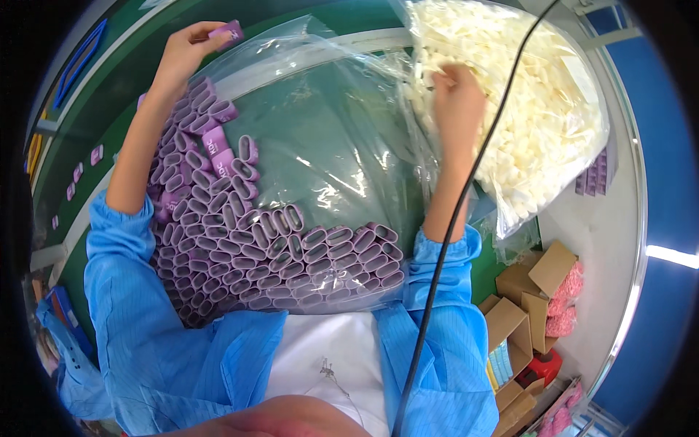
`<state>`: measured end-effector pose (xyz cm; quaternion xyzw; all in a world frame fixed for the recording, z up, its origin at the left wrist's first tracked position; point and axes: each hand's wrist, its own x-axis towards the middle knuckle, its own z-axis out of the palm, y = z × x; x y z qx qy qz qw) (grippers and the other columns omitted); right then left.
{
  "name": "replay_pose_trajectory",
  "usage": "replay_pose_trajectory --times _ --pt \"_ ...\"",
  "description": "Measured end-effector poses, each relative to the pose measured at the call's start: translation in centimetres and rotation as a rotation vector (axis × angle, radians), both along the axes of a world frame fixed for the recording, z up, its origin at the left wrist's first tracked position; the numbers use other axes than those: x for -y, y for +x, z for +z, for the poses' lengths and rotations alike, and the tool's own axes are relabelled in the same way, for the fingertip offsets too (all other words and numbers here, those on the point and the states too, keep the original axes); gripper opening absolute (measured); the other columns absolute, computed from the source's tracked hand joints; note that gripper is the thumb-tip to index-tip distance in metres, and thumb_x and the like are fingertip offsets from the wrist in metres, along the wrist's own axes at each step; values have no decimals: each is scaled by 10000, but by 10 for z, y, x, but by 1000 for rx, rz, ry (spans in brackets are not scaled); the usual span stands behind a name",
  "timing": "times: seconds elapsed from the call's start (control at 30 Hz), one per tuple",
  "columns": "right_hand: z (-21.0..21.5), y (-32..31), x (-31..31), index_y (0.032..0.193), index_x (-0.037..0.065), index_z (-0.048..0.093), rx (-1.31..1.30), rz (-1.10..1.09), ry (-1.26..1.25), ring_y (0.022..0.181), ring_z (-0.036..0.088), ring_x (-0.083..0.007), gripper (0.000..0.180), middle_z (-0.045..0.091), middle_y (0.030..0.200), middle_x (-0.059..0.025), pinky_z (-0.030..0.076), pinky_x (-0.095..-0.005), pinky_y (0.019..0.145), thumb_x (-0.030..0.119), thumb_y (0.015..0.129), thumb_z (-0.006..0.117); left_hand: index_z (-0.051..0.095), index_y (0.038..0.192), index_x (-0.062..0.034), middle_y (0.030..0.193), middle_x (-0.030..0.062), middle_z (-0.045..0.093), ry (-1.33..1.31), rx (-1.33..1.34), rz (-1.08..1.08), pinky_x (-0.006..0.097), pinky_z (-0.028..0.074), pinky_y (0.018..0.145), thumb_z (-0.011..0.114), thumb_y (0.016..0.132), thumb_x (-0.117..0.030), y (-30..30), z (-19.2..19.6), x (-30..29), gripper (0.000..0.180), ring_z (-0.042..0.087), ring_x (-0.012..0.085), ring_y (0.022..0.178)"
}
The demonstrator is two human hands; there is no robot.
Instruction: The person repeatedly picks up small purple plastic cases and white cylindrical objects from nearby bags. They insert the white objects into the purple cases and place the assembled units onto a green conveyor belt. The process is continuous and repetitive throughout the clip.
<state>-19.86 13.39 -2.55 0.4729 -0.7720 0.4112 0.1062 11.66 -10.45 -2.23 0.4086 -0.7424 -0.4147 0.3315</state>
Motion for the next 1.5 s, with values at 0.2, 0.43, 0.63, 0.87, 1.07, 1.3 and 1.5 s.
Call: replay_pose_trajectory --times 0.2,0.43,0.63,0.87,1.07,1.3,1.5 --pt "-20 -25 2 835 42 684 -173 -204 544 756 650 -340 199 672 779 -170 505 -413 699 218 742 667 673 1014 -56 950 89 637 -335 573 225 330 468 802 759 726 -302 61 -66 80 388 594 215 842" --pt "-30 -27 -3 774 37 648 -345 -300 463 744 635 -339 104 659 768 -171 494 -433 671 140 759 634 673 879 -74 970 66 535 -511 809 -600 375 451 843 825 583 -271 11 48 -64 386 475 280 978" --pt "1 37 11 821 38 647 -103 12 -255 716 608 -215 70 645 781 -102 484 -308 642 75 771 680 672 801 -20 929 20 556 -612 598 -593 310 453 834 797 643 -140 -4 44 -77 235 506 193 958" --pt "-12 110 17 953 -23 631 778 683 -288 828 619 -107 131 658 933 -70 499 -231 764 -17 827 666 645 1046 -2 931 30 655 255 -348 -525 237 474 810 729 802 -144 -36 13 -99 295 606 87 889" --pt "-15 107 17 947 -35 627 647 654 -365 881 611 -131 111 641 977 -100 493 -239 780 -39 837 640 661 1022 -12 891 42 673 158 -270 -489 233 486 772 734 792 -131 -38 11 -98 269 620 87 822" --pt "-12 112 18 929 -32 646 536 651 -403 855 610 -128 106 644 943 -98 493 -239 756 -39 823 650 650 1046 0 921 28 658 132 -217 -510 226 480 769 727 796 -106 -41 -3 -101 283 600 72 838" --pt "-13 114 18 897 -14 662 579 609 -353 820 606 -124 90 643 921 -90 488 -226 717 -32 808 670 652 1052 1 961 48 663 -74 -120 -452 247 489 816 728 789 -94 -44 0 -113 290 611 96 885"
